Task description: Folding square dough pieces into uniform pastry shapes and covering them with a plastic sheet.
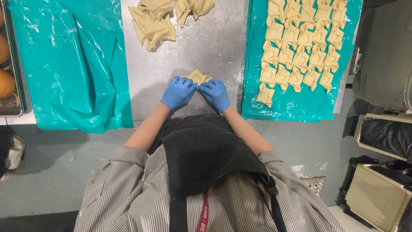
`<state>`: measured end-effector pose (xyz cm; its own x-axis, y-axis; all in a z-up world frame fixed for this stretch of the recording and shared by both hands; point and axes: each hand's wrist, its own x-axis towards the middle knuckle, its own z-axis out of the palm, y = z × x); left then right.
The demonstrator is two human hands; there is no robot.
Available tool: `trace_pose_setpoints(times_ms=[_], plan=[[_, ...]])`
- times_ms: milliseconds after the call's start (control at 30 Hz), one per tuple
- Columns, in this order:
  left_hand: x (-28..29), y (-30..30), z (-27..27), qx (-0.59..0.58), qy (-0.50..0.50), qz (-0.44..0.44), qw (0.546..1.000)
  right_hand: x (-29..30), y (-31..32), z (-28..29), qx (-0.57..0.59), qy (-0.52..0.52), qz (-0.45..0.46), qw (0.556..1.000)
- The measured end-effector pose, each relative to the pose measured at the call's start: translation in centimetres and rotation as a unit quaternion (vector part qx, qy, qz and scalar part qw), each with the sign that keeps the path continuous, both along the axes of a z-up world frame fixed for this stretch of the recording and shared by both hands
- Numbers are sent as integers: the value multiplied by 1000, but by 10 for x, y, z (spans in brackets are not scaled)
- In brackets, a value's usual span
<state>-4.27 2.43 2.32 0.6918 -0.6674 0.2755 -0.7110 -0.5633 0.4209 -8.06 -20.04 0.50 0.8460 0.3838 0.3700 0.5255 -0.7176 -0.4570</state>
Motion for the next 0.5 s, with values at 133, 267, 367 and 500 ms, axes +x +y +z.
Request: trace_pose_setpoints(times_ms=[133, 267, 367, 500], plan=[[-9, -2, -22, 60, -26, -18, 998, -5, 4, 3, -46, -7, -8, 999], [-15, -1, -33, 85, 15, -17, 996, -8, 6, 10, -66, -8, 12, 998], [-15, -1, -29, 71, -28, -37, 996, -13, 6, 12, -85, 9, 26, 996], [-2, -14, 3, -7, 11, 67, 998, -16, 5, 12, -118, 9, 29, 993]])
